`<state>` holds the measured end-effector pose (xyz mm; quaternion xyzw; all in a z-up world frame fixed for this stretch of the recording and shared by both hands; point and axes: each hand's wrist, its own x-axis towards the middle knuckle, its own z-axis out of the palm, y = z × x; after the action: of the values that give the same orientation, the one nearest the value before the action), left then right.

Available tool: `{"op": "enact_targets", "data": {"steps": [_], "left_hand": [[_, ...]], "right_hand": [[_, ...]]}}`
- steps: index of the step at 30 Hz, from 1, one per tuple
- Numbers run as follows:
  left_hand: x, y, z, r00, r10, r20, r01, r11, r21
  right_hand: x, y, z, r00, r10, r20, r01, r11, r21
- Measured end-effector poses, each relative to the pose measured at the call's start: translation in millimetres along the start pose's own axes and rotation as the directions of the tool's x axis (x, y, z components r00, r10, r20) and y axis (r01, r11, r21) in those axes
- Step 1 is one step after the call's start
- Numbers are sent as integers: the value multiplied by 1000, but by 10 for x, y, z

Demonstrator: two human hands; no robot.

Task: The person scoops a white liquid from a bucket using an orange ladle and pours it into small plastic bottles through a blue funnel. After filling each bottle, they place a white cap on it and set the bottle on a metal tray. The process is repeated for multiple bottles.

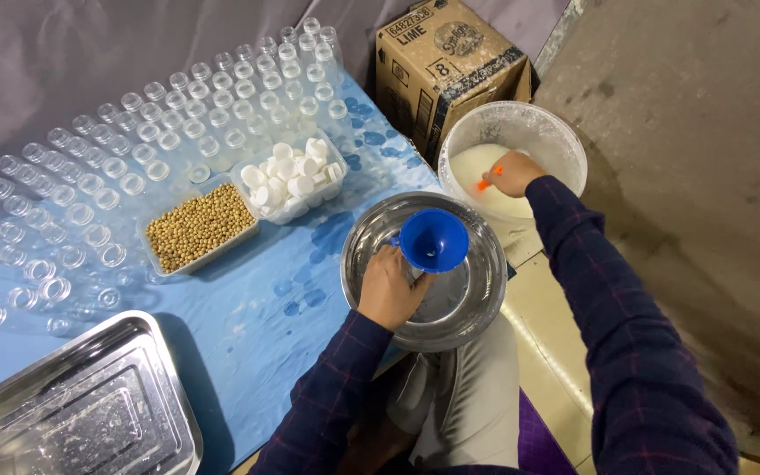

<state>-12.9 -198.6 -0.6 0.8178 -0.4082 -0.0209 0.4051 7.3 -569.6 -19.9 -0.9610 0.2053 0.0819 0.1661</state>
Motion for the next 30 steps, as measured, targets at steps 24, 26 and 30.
{"op": "enact_targets", "data": {"steps": [24, 26, 30], "left_hand": [[-13, 76, -16, 999, 18, -33, -17, 999, 30], [-15, 66, 4, 1000, 7, -20, -6, 999, 36], [-16, 86, 17, 999, 25, -21, -24, 999, 46]], "right_hand": [[-280, 137, 83, 999, 52, -6, -52, 998, 26], [-507, 121, -97, 991, 51, -123, -45, 998, 53], [-762, 278, -258, 915, 24, -403, 54, 982, 179]]}}
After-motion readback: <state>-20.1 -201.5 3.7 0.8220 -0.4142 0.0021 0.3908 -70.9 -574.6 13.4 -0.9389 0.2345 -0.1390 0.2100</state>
